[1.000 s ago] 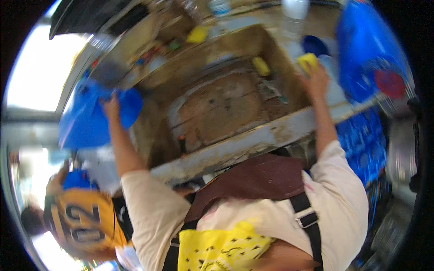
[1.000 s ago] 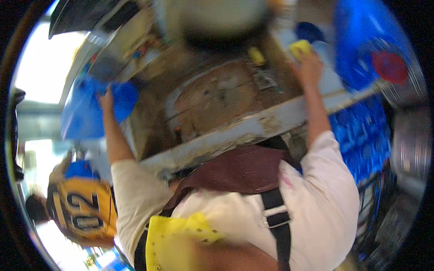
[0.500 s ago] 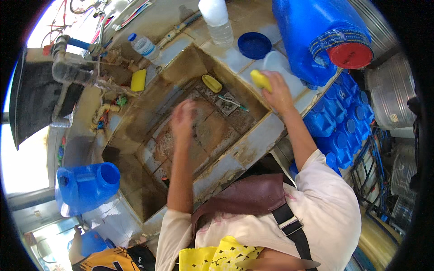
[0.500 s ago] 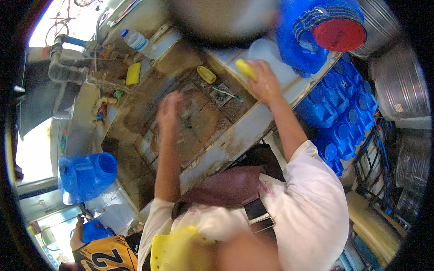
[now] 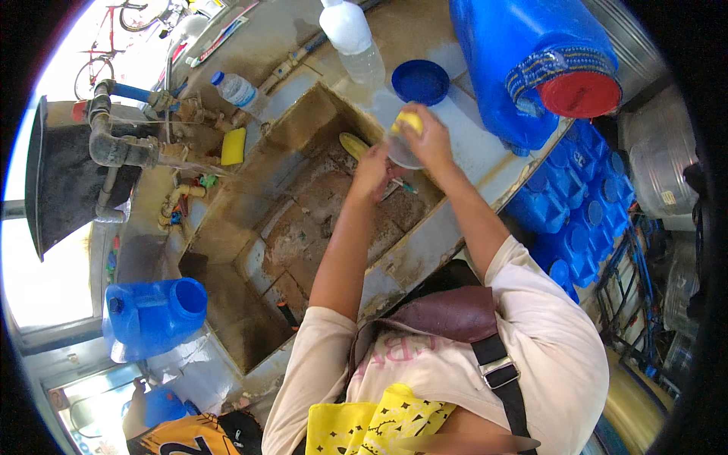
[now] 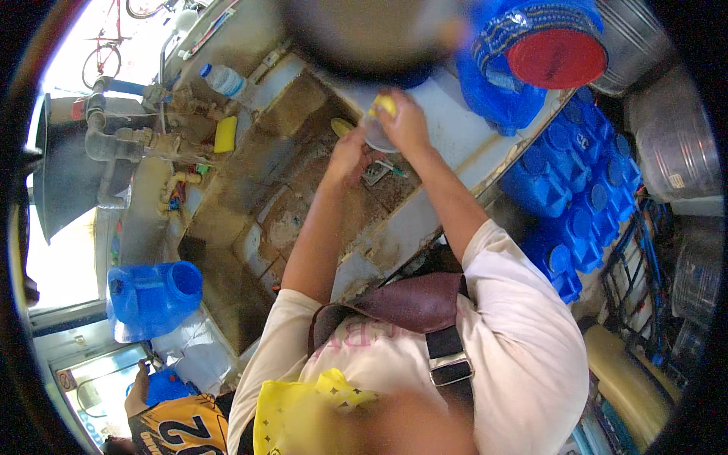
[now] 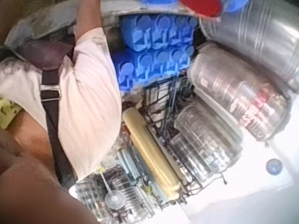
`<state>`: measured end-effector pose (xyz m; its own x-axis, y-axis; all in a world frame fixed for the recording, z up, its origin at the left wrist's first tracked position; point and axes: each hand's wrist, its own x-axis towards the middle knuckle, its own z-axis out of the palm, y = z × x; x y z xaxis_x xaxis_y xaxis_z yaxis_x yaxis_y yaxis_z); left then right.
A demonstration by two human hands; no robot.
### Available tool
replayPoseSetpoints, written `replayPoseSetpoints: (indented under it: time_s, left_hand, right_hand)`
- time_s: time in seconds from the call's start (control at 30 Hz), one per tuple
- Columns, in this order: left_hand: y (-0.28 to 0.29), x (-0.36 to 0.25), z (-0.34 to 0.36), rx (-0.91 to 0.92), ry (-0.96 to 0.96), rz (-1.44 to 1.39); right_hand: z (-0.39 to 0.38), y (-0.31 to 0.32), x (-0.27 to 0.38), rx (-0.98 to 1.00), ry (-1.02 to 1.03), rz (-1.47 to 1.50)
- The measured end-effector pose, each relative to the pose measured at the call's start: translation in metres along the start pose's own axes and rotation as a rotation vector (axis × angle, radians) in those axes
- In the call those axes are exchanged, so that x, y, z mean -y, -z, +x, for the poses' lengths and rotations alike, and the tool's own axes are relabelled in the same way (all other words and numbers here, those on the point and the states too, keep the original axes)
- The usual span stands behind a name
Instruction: The person scrubs and rinses several large blue plastic containers and their lids in a sink using a yellow sponge and running water. They repeatedly fill, scrub, rinse, and set aside each container and lid.
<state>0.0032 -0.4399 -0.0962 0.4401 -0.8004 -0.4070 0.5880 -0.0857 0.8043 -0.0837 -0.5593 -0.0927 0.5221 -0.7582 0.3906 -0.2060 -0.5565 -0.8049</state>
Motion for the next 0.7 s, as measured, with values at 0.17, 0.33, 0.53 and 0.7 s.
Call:
replayPoseSetpoints:
  time_s: [0.17, 0.33, 0.53, 0.7]
  left_hand:
    - [-0.018, 0.008, 0.013, -0.121, -0.184, 0.640]
    - [0.000, 0.002, 0.005, -0.419, -0.357, 0.014]
    - [0.067, -0.012, -0.071, -0.081, -0.313, -0.304]
    - [0.092, 0.002, -0.132, -0.252, -0.317, -0.326]
  right_hand:
    - [0.084, 0.013, -0.033, 0.483, 0.066, -0.847]
    - [0.077, 0.017, -0.008, 0.316, -0.056, -0.147]
    - [-0.017, -0.014, 0.058, 0.517, -0.472, 0.566]
    - [-0.095, -0.076, 0.119, 0.299, 0.060, 0.146]
